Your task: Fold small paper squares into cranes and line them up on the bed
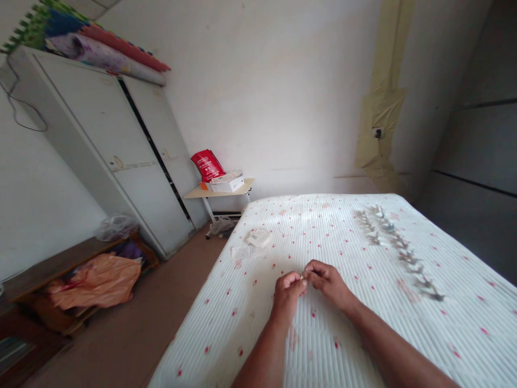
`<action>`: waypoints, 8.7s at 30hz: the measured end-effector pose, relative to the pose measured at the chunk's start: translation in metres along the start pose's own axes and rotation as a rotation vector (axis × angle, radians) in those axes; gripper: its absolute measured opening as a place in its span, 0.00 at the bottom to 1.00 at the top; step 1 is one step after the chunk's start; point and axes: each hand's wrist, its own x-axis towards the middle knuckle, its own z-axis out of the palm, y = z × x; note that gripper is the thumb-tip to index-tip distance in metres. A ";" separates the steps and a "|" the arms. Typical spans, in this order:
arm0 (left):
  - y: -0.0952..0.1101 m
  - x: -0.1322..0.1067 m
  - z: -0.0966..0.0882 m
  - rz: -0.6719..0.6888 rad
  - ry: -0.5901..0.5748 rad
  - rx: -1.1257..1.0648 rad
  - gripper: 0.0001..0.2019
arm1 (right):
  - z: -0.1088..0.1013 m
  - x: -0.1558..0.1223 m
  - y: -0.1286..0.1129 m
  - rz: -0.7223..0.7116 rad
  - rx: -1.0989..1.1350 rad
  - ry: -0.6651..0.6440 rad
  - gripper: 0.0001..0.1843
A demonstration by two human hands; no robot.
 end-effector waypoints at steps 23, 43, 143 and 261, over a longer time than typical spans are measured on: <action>0.000 0.001 -0.001 0.118 0.085 0.133 0.09 | 0.000 0.000 0.005 -0.020 -0.130 0.111 0.14; -0.004 0.008 0.000 0.018 0.269 -0.112 0.12 | -0.001 0.004 -0.001 0.170 0.082 0.218 0.13; -0.002 0.007 -0.003 -0.056 0.312 -0.223 0.17 | 0.002 -0.005 -0.001 -0.484 -1.035 0.240 0.13; -0.008 0.003 0.003 0.135 0.242 -0.074 0.13 | -0.002 -0.002 0.009 -0.356 -1.002 0.336 0.14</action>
